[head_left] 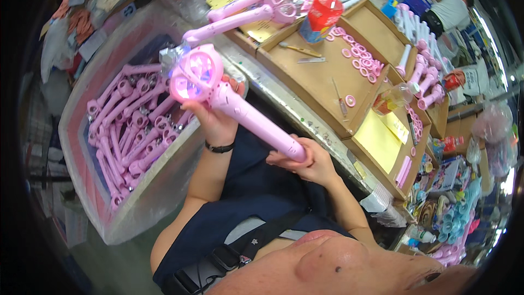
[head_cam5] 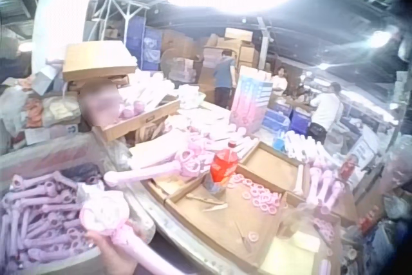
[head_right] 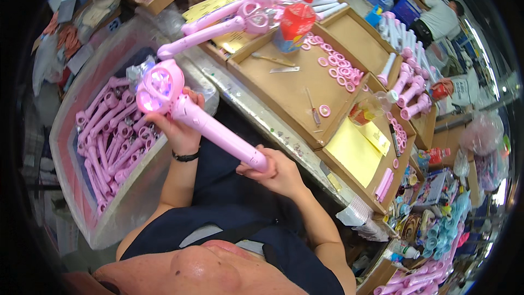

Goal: The person assembles pink light sticks by inserting a small ring into the head, wiping the surface with a cloth, and testing the light function. They repeat this process for multiple units, handling each stick individually and placing finished items on the table.

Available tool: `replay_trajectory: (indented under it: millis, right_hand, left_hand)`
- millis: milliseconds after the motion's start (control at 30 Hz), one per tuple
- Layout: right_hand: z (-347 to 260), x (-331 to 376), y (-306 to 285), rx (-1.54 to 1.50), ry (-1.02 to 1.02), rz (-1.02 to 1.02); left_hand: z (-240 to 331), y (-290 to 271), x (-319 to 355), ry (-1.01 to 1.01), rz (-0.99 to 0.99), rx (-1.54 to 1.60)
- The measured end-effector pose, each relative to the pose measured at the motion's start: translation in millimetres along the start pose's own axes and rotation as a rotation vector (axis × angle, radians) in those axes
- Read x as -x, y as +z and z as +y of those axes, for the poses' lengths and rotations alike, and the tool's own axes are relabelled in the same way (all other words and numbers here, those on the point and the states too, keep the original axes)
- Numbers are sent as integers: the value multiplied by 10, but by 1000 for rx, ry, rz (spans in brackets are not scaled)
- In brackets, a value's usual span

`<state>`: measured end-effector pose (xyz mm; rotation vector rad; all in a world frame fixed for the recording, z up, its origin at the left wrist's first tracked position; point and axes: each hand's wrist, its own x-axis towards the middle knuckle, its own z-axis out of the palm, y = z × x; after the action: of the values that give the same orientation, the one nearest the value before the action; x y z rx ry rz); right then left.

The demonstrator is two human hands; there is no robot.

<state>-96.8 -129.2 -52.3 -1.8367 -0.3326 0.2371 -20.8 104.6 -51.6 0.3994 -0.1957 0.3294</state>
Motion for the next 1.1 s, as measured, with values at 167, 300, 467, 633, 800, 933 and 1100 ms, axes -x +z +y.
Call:
replay_trajectory:
  millis: [167, 300, 467, 633, 800, 933, 1100]
  right_hand:
    - [492, -16, 459, -608, -185, 631]
    - [672, 117, 690, -1099, 426, 391]
    - [609, 124, 597, -715, 1008, -172]
    - [153, -149, 50, -1058, 342, 416]
    - [-352, -570, 199, -168, -297, 337]
    - [-460, -981, 243, 755, -779, 617]
    - [-537, -1102, 284, 50, -549, 603]
  left_hand:
    - [-127, 92, -62, 108, 121, -57]
    - [-97, 114, -144, 117, -20, -279]
    - [69, 183, -321, -125, -249, -245]
    - [207, 198, -195, -441, -83, -612]
    - [-232, 162, 110, -409, -250, -924]
    - [-321, 211, 286, -21, -379, -1477]
    - [-238, 315, 414, 11, -371, -1726]
